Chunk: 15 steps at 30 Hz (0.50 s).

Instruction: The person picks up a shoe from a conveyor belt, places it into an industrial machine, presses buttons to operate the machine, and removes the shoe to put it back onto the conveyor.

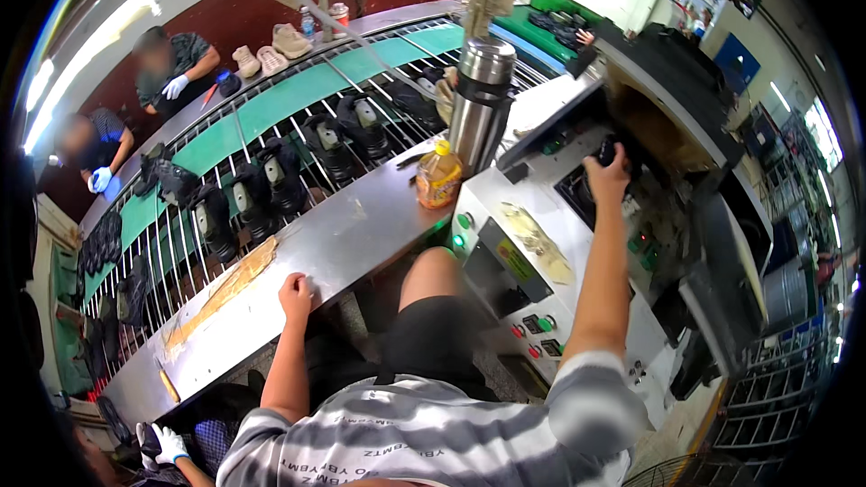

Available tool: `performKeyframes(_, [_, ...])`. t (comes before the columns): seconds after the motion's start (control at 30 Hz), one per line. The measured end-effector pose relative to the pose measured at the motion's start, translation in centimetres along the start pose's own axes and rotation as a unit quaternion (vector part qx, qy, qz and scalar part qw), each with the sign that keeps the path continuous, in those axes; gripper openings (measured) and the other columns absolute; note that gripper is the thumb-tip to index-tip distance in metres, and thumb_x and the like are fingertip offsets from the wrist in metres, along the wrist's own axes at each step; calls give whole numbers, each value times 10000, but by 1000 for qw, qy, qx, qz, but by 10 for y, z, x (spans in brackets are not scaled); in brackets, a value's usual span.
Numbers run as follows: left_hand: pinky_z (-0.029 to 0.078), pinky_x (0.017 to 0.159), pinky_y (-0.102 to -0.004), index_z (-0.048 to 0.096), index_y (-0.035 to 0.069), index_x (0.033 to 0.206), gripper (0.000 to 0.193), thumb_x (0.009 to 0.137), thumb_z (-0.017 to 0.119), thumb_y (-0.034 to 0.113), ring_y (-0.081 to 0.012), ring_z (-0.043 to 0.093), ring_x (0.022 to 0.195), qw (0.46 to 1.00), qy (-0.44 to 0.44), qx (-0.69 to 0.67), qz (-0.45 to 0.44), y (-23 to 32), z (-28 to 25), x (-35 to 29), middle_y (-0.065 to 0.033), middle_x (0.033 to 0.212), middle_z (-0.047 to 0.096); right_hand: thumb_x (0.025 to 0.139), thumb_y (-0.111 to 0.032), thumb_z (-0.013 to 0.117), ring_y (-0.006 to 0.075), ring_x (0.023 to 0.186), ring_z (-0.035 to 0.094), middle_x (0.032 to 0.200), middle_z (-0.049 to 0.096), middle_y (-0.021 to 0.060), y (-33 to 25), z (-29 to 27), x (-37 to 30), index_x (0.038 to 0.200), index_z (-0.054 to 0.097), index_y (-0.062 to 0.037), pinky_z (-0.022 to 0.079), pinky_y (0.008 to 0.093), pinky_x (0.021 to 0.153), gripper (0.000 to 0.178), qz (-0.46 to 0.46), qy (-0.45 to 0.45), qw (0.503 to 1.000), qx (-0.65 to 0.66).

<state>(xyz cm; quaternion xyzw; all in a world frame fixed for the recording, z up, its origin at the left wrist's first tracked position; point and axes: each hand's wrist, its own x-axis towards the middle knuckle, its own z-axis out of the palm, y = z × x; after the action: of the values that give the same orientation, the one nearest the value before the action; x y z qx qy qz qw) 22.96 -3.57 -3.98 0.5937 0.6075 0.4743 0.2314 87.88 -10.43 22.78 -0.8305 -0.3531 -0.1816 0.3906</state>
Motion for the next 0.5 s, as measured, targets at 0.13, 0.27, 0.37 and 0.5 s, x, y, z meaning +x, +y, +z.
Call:
performKeyframes(0.13, [470, 569, -263, 674, 22, 846, 101, 847, 597, 87, -110, 590, 598, 995, -16, -69, -72, -13, -26, -5, -63, 634, 622, 653, -506, 751, 447, 1382, 280, 1507, 269, 272, -2, 28, 49, 1523, 137, -108, 310, 498, 1108, 1137, 315, -133, 923, -175])
performKeyframes(0.27, [514, 645, -371, 706, 85, 831, 149, 794, 614, 196, -284, 658, 670, 994, -17, 102, -41, 17, -16, 4, -113, 720, 674, 722, -555, 687, 425, 1309, 418, 1415, 430, 267, 26, 37, 52, 1492, 172, -60, 348, 510, 1074, 1050, 329, -117, 920, -180])
performKeyframes(0.37, [513, 656, -382, 705, 84, 823, 156, 786, 607, 199, -296, 656, 690, 994, -28, 98, -47, 17, -16, 5, -111, 727, 672, 704, -616, 706, 415, 1209, 518, 1352, 495, 255, 0, 19, 2, 1433, 277, -26, 447, 537, 956, 1032, 276, 1, 942, -189])
performKeyframes(0.5, [516, 659, -389, 714, 98, 831, 152, 807, 618, 214, -304, 659, 702, 997, -20, 58, -44, 2, -20, 2, -120, 741, 678, 679, -420, 813, 411, 1312, 398, 1441, 363, 291, 20, 18, -83, 1456, 221, 83, 336, 458, 1101, 1099, 61, 157, 984, -50])
